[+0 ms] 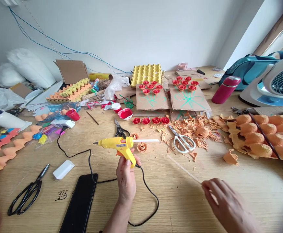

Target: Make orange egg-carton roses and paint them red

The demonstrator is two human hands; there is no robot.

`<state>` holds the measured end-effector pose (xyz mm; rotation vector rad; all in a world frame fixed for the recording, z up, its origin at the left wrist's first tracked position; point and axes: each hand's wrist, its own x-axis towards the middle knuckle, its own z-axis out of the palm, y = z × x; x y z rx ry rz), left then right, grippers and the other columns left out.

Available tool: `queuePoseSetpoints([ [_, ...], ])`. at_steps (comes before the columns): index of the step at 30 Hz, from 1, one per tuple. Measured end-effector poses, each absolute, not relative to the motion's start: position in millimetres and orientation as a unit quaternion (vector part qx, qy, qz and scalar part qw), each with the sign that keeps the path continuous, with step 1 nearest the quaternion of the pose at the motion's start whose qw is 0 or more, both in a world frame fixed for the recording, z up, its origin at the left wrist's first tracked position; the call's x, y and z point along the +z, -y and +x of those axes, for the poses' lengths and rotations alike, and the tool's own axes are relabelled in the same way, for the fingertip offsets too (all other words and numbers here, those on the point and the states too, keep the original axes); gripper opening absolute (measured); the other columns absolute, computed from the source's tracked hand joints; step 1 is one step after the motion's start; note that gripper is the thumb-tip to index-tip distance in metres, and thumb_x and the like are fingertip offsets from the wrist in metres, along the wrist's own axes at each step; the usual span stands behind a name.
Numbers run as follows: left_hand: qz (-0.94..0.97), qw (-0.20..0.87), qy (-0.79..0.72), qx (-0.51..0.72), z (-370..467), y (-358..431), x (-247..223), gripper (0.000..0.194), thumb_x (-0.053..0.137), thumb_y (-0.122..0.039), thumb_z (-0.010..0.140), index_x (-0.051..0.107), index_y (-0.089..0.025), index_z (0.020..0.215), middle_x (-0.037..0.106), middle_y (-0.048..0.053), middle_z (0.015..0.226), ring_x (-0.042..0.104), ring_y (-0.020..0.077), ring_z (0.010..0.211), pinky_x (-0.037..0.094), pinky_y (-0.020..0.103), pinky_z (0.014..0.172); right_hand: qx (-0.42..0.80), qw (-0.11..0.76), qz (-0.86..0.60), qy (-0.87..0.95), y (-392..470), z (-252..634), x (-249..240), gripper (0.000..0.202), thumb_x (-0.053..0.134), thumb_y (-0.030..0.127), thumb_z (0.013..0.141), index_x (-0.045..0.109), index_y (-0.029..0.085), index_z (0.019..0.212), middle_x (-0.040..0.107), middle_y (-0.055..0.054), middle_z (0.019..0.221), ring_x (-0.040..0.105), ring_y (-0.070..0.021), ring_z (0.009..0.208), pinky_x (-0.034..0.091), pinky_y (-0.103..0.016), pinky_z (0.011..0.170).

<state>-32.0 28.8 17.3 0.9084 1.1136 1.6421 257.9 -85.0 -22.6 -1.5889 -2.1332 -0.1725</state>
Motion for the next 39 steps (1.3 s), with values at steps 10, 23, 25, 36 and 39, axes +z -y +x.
queuePoseSetpoints([
  [10,0.367,0.464,-0.44,0.676,-34,-28,18,0.035,0.068,-0.051,0.09,0.071,-0.018,0.102,0.067,0.001,0.078,0.058,0.0162,0.069,0.048,0.028,0.064,-0.077,0.226,-0.589,0.772,61,223,-26,0.029,0.044,0.018,0.109,0.056,0.025,0.083,0.06,-0.003,0.072,0.058,-0.0199,0.062,0.046,-0.031,0.059],
  [23,0.36,0.495,-0.442,0.655,-34,-25,17,0.035,0.068,-0.051,0.092,0.071,-0.019,0.105,0.067,0.001,0.082,0.057,0.0148,0.07,0.048,0.026,0.066,-0.086,0.238,-0.564,0.786,58,217,-17,0.028,0.039,0.023,0.113,0.057,0.025,0.091,0.063,-0.002,0.076,0.065,-0.0174,0.064,0.051,-0.029,0.062],
  [25,0.36,0.498,-0.439,0.655,-34,-25,16,0.035,0.068,-0.05,0.093,0.072,-0.018,0.106,0.067,0.001,0.082,0.057,0.0144,0.07,0.048,0.026,0.066,-0.074,0.233,-0.542,0.804,54,209,-20,0.034,0.035,0.022,0.113,0.055,0.026,0.086,0.062,0.0,0.074,0.063,-0.0156,0.063,0.051,-0.026,0.062],
  [36,0.353,0.52,-0.445,0.637,-35,-23,15,0.043,0.068,-0.056,0.093,0.074,-0.017,0.11,0.07,0.003,0.083,0.061,0.0166,0.072,0.052,0.028,0.069,-0.059,0.207,-0.588,0.78,19,185,-34,0.035,0.039,0.018,0.111,0.056,0.024,0.08,0.062,-0.003,0.072,0.062,-0.0179,0.061,0.044,-0.029,0.058],
  [39,0.351,0.525,-0.45,0.632,-35,-22,15,0.047,0.067,-0.058,0.093,0.074,-0.016,0.114,0.071,0.004,0.085,0.062,0.017,0.071,0.051,0.029,0.068,-0.045,0.191,-0.611,0.767,10,177,-35,0.028,0.049,0.016,0.107,0.059,0.022,0.082,0.063,-0.003,0.075,0.064,-0.0182,0.064,0.045,-0.029,0.06],
])
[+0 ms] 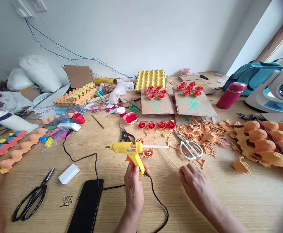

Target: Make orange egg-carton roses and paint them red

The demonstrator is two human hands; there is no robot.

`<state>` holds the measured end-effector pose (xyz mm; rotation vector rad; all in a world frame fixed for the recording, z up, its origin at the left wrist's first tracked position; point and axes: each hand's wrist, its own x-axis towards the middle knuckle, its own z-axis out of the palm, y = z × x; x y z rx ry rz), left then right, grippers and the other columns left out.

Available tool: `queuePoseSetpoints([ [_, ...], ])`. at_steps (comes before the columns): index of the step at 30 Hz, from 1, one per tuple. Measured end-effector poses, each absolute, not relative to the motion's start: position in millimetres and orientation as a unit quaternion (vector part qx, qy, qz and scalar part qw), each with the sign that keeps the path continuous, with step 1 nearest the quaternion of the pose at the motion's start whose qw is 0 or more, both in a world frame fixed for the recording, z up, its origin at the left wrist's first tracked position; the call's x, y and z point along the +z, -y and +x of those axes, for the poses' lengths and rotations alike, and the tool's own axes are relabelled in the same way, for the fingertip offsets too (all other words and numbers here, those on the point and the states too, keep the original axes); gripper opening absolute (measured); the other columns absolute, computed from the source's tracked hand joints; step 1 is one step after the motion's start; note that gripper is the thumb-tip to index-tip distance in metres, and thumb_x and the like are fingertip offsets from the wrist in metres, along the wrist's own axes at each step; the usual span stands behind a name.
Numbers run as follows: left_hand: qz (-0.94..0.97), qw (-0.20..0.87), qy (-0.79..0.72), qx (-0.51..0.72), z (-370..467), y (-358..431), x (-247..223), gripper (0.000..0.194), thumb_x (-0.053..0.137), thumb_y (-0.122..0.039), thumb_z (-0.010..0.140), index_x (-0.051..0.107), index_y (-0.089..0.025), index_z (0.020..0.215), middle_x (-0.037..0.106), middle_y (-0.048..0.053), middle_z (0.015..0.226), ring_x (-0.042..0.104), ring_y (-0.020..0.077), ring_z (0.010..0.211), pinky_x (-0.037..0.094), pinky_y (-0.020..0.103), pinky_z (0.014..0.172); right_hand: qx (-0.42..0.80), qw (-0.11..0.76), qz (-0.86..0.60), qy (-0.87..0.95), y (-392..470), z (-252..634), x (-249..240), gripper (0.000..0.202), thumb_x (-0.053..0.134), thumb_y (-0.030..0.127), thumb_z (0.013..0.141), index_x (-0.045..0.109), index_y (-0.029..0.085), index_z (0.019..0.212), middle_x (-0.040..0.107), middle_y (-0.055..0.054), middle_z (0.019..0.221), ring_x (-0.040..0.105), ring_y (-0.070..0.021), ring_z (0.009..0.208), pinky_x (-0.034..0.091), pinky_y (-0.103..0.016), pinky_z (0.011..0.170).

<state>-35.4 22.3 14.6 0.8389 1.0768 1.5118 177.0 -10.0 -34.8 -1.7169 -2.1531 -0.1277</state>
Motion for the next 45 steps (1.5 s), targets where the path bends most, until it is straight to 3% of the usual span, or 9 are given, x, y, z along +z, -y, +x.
queuePoseSetpoints([
  [5,0.351,0.526,-0.447,0.633,-36,-23,15,0.047,0.066,-0.057,0.094,0.074,-0.016,0.115,0.073,0.004,0.085,0.064,0.0177,0.071,0.05,0.03,0.069,-0.003,0.143,-0.634,0.76,-4,172,-38,0.024,0.058,0.009,0.102,0.064,0.019,0.081,0.066,-0.003,0.077,0.065,-0.0147,0.067,0.05,-0.027,0.064],
  [7,0.346,0.528,-0.444,0.636,-36,-23,15,0.047,0.067,-0.058,0.093,0.074,-0.016,0.115,0.073,0.004,0.085,0.064,0.0175,0.071,0.05,0.029,0.068,0.011,0.127,-0.661,0.739,-13,174,-36,0.013,0.063,0.02,0.104,0.069,0.015,0.093,0.07,-0.003,0.087,0.068,-0.0149,0.073,0.057,-0.029,0.068],
  [9,0.342,0.53,-0.444,0.636,-37,-23,15,0.047,0.067,-0.058,0.093,0.074,-0.016,0.115,0.073,0.004,0.084,0.064,0.0171,0.07,0.049,0.029,0.067,0.037,0.113,-0.668,0.735,-26,169,-33,0.022,0.068,0.034,0.104,0.07,0.016,0.116,0.074,-0.005,0.11,0.073,-0.017,0.088,0.063,-0.035,0.078],
  [11,0.34,0.53,-0.444,0.637,-37,-22,16,0.046,0.068,-0.057,0.093,0.074,-0.017,0.114,0.073,0.004,0.084,0.063,0.0167,0.069,0.048,0.028,0.065,0.067,0.105,-0.662,0.739,-43,156,-28,0.032,0.068,0.037,0.104,0.067,0.018,0.129,0.071,-0.009,0.127,0.073,-0.0216,0.104,0.064,-0.042,0.088],
  [14,0.334,0.527,-0.445,0.642,-37,-22,18,0.044,0.068,-0.056,0.093,0.074,-0.017,0.113,0.072,0.003,0.082,0.062,0.0163,0.068,0.048,0.027,0.063,0.098,0.099,-0.66,0.739,-73,128,-22,0.036,0.069,0.037,0.103,0.065,0.019,0.134,0.069,-0.01,0.135,0.072,-0.0244,0.112,0.063,-0.046,0.094],
  [20,0.328,0.529,-0.446,0.643,-38,-21,22,0.046,0.068,-0.058,0.092,0.076,-0.016,0.111,0.071,0.004,0.08,0.062,0.0172,0.069,0.052,0.029,0.07,0.13,0.09,-0.687,0.709,-105,115,-16,0.036,0.069,0.037,0.103,0.066,0.02,0.134,0.068,-0.011,0.137,0.071,-0.0245,0.114,0.062,-0.046,0.096],
  [27,0.319,0.542,-0.424,0.652,-36,-19,25,0.046,0.074,-0.058,0.089,0.079,-0.017,0.108,0.07,0.003,0.077,0.061,0.0166,0.068,0.054,0.03,0.071,0.164,0.045,-0.75,0.639,-51,161,-6,0.036,0.069,0.037,0.103,0.066,0.019,0.133,0.07,-0.01,0.133,0.072,-0.0241,0.11,0.063,-0.046,0.093],
  [33,0.328,0.543,-0.421,0.649,-35,-19,25,0.041,0.072,-0.056,0.092,0.078,-0.018,0.107,0.07,0.002,0.077,0.06,0.0161,0.068,0.053,0.029,0.072,0.197,0.037,-0.711,0.674,-39,131,-2,0.034,0.069,0.037,0.103,0.066,0.019,0.132,0.07,-0.01,0.132,0.072,-0.0237,0.11,0.063,-0.045,0.093],
  [45,0.346,0.553,-0.423,0.629,-33,-16,22,0.044,0.069,-0.057,0.093,0.075,-0.018,0.111,0.071,0.004,0.08,0.06,0.0168,0.069,0.049,0.028,0.065,0.179,0.023,-0.723,0.667,-43,144,-2,0.035,0.069,0.037,0.103,0.066,0.019,0.132,0.07,-0.01,0.132,0.072,-0.0237,0.11,0.063,-0.045,0.093],
])
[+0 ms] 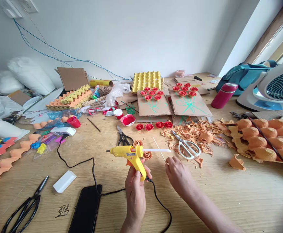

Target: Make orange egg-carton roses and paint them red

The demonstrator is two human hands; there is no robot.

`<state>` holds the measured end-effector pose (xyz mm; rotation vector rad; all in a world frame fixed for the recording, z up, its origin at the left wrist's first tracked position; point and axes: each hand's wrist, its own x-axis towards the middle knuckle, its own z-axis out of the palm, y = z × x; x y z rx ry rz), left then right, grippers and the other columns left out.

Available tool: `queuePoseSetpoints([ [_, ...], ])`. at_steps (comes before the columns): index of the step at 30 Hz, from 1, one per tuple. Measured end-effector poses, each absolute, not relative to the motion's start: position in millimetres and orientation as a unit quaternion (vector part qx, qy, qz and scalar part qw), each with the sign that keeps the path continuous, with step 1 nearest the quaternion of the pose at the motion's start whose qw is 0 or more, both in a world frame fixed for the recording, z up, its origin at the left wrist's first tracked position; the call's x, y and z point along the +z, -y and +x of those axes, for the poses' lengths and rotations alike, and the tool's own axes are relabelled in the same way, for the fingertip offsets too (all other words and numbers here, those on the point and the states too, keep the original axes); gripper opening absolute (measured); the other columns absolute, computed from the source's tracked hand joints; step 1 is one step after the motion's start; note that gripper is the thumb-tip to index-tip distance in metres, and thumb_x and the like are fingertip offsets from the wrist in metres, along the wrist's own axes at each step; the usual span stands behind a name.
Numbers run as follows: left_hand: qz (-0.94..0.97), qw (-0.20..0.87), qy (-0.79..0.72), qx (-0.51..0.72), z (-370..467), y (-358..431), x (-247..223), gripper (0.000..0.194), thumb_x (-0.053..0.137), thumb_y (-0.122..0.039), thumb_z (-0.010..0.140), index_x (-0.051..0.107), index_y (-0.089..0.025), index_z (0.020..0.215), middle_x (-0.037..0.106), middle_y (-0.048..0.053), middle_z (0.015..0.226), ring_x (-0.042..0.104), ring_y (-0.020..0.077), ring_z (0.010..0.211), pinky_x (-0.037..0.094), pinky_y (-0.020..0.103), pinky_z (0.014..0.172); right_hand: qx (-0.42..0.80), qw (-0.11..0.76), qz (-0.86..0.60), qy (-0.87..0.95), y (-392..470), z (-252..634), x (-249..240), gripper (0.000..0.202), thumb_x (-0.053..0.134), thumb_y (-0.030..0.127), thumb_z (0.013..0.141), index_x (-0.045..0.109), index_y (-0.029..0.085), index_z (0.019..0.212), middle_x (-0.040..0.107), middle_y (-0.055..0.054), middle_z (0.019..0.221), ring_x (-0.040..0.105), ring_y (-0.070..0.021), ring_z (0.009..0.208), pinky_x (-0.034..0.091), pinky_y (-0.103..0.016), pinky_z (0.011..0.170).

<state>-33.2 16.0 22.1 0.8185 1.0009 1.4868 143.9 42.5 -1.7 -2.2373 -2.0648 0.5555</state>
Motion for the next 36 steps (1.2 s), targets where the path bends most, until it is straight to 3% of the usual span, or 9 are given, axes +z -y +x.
queuePoseSetpoints([
  [13,0.359,0.549,-0.435,0.617,-33,-15,21,0.045,0.068,-0.058,0.093,0.076,-0.017,0.11,0.07,0.004,0.08,0.061,0.0171,0.07,0.049,0.029,0.066,0.125,0.052,-0.74,0.659,-62,163,-10,0.037,0.07,0.037,0.102,0.065,0.018,0.134,0.069,-0.01,0.134,0.072,-0.0248,0.112,0.062,-0.046,0.094],
  [21,0.356,0.561,-0.437,0.606,-32,-15,17,0.045,0.068,-0.057,0.092,0.075,-0.016,0.111,0.072,0.005,0.083,0.064,0.0191,0.071,0.053,0.032,0.068,0.115,0.054,-0.697,0.705,-19,169,-34,0.032,0.069,0.036,0.103,0.067,0.018,0.129,0.072,-0.008,0.126,0.074,-0.0214,0.103,0.064,-0.041,0.087],
  [25,0.359,0.56,-0.442,0.602,-31,-14,17,0.046,0.069,-0.058,0.091,0.075,-0.017,0.11,0.073,0.005,0.082,0.064,0.0192,0.071,0.053,0.032,0.069,0.078,0.063,-0.718,0.689,-5,184,-35,0.021,0.067,0.035,0.105,0.07,0.018,0.116,0.074,-0.005,0.111,0.072,-0.0167,0.089,0.063,-0.035,0.08],
  [27,0.364,0.556,-0.448,0.597,-31,-14,16,0.047,0.069,-0.059,0.09,0.074,-0.017,0.109,0.073,0.005,0.082,0.064,0.0194,0.072,0.053,0.032,0.071,0.074,0.077,-0.697,0.709,2,188,-34,0.011,0.062,0.024,0.106,0.069,0.017,0.103,0.072,-0.001,0.095,0.069,-0.014,0.079,0.059,-0.03,0.074],
  [30,0.379,0.551,-0.459,0.584,-31,-14,14,0.048,0.068,-0.06,0.091,0.074,-0.016,0.11,0.074,0.006,0.083,0.064,0.0201,0.072,0.051,0.031,0.068,0.06,0.099,-0.679,0.725,9,193,-35,0.021,0.054,0.009,0.103,0.065,0.02,0.088,0.068,-0.003,0.084,0.065,-0.0139,0.069,0.048,-0.026,0.065],
  [33,0.396,0.551,-0.458,0.575,-31,-13,13,0.048,0.066,-0.06,0.093,0.073,-0.017,0.112,0.074,0.006,0.085,0.063,0.0195,0.071,0.048,0.031,0.066,0.028,0.118,-0.691,0.713,14,201,-35,0.024,0.048,0.012,0.104,0.061,0.021,0.085,0.066,-0.006,0.082,0.064,-0.0193,0.07,0.044,-0.03,0.064],
  [36,0.408,0.544,-0.458,0.572,-30,-13,11,0.047,0.064,-0.059,0.094,0.073,-0.017,0.112,0.074,0.005,0.084,0.062,0.0184,0.069,0.047,0.03,0.066,0.025,0.131,-0.666,0.734,19,209,-38,0.021,0.05,0.013,0.103,0.061,0.023,0.087,0.066,-0.004,0.082,0.066,-0.0179,0.07,0.045,-0.028,0.066],
])
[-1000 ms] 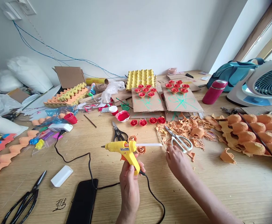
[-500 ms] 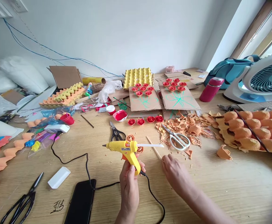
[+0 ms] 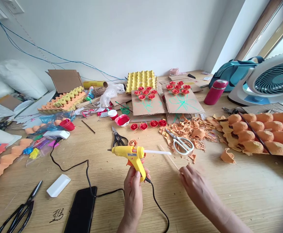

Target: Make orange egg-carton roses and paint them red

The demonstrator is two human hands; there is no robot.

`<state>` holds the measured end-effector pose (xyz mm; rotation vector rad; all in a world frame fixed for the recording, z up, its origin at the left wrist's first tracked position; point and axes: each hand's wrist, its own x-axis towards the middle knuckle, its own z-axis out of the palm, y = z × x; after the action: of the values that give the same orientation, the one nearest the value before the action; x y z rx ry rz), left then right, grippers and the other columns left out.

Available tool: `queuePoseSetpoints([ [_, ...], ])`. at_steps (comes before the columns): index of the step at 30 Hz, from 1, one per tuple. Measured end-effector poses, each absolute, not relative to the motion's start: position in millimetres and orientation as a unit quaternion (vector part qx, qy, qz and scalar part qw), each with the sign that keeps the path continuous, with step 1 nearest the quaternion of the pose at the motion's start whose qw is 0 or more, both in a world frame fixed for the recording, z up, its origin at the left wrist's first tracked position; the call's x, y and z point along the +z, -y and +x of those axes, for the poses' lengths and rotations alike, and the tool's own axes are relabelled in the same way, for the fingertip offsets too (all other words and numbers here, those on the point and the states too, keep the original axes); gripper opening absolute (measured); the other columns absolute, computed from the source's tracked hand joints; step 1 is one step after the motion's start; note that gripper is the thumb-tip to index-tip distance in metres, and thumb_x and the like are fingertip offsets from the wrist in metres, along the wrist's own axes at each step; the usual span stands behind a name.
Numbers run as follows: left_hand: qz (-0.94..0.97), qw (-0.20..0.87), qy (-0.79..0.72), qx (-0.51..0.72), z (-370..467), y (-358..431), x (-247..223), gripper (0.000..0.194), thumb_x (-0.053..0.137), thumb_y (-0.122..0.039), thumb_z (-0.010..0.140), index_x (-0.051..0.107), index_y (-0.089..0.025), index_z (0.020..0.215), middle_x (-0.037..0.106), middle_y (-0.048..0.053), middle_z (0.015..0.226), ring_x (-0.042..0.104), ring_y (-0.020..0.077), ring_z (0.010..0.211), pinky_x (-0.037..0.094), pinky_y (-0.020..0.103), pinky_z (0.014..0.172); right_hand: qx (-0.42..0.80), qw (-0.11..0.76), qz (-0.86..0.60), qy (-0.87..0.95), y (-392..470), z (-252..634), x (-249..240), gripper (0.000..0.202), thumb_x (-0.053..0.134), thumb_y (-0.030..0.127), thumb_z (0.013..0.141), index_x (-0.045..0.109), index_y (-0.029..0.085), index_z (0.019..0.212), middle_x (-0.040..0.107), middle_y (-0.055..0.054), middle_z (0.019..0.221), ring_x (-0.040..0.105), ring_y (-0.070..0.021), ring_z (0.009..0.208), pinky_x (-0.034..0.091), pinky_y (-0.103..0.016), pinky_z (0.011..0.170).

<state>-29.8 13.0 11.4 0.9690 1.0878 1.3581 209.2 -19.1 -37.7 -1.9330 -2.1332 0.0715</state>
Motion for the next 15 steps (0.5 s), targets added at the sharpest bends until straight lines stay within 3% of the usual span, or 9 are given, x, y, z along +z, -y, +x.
queuePoseSetpoints([
  [15,0.445,0.539,-0.468,0.54,-27,-10,4,0.048,0.061,-0.058,0.097,0.076,-0.016,0.117,0.074,0.007,0.086,0.063,0.0204,0.073,0.049,0.031,0.068,-0.052,0.146,-0.619,0.77,43,261,-37,0.027,0.044,0.014,0.107,0.059,0.022,0.086,0.063,-0.006,0.079,0.059,-0.0195,0.065,0.04,-0.031,0.061],
])
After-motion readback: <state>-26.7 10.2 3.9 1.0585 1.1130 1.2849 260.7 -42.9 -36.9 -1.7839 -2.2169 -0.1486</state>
